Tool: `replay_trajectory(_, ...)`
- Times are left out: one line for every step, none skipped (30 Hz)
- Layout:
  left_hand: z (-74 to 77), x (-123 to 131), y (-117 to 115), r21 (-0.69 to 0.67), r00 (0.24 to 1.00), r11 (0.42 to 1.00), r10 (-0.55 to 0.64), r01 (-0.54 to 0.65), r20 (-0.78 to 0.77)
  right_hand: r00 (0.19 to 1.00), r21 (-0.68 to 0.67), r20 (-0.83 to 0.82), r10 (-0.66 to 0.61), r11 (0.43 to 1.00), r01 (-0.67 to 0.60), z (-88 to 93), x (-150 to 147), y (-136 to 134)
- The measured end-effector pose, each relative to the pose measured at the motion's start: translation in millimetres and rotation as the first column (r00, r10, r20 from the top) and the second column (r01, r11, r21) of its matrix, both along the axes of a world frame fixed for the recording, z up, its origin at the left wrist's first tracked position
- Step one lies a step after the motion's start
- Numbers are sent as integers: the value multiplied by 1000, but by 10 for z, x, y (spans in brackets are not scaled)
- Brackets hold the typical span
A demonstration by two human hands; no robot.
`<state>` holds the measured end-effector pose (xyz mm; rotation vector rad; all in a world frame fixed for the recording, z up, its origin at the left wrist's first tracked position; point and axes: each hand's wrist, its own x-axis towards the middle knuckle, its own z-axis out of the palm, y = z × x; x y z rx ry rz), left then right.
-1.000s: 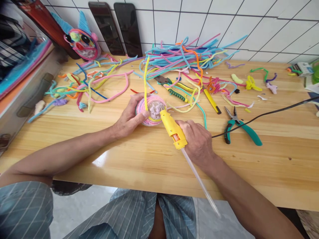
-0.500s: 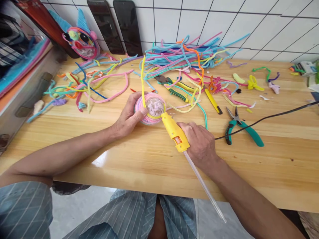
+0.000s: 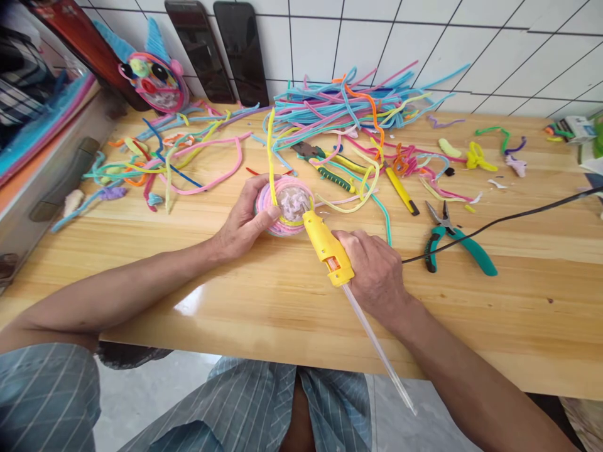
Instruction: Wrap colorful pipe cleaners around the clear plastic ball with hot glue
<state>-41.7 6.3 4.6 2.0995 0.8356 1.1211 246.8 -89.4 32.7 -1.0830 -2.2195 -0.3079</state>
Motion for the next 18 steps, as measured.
replay_trajectory(3,0,-4,1,1000,1000,3,-3,-6,1000,-6,-2,-2,1000,2,2,-1,-3)
replay_trajectory(5,1,-9,7,1000,1000,3,-3,-15,1000,-10,-5,-5,1000,5,3,-2,-6)
replay_trajectory(8,0,-12,15,1000,1000,1,-1,-24,1000,-13,-7,-7,1000,7,5,-2,-9)
replay_trajectory(10,0,-15,22,999,1000,2,-1,-32,1000,-12,-7,-6,1000,6,7,-3,-11)
replay_trajectory(13,0,-18,29,999,1000,3,-2,-37,1000,-8,-4,-2,1000,2,11,-4,-12)
replay_trajectory(15,0,-19,34,999,999,5,-4,-41,1000,-2,0,1,1000,-1,14,-5,-13)
replay_trajectory(16,1,-20,37,999,999,8,-6,-44,1000,3,4,4,1000,-4,18,-7,-12)
replay_trajectory(17,1,-21,39,999,999,11,-9,-46,1000,7,8,6,1000,-6,22,-9,-10)
replay_trajectory(18,2,-20,41,999,999,10,-8,-49,1000,12,10,6,1000,-7,25,-11,-8)
replay_trajectory(18,2,-19,44,999,999,8,-6,-51,1000,14,11,5,1000,-6,27,-13,-7)
replay_trajectory(17,2,-18,49,999,999,4,-1,-51,1000,16,10,4,1000,-4,27,-14,-5)
replay_trajectory(16,2,-16,56,999,998,-1,3,-49,1000,17,8,4,1000,-4,25,-15,-5)
replay_trajectory(14,2,-14,65,999,998,-4,7,-45,1000,17,4,5,1000,-5,21,-16,-6)
replay_trajectory(12,1,-12,75,999,997,-6,9,-43,1000,16,-1,5,1000,-5,15,-16,-7)
replay_trajectory(10,-1,-11,81,999,997,-4,8,-43,1000,11,-7,4,1000,-4,8,-16,-9)
replay_trajectory(9,-2,-10,83,999,997,-1,4,-46,1000,6,-14,3,1000,-3,0,-16,-11)
replay_trajectory(8,-3,-9,82,999,997,4,0,-54,1000,2,-19,-1,1000,1,-9,-16,-12)
replay_trajectory(8,-4,-9,79,998,997,9,-4,-64,1000,-4,-22,-6,1000,6,-18,-15,-13)
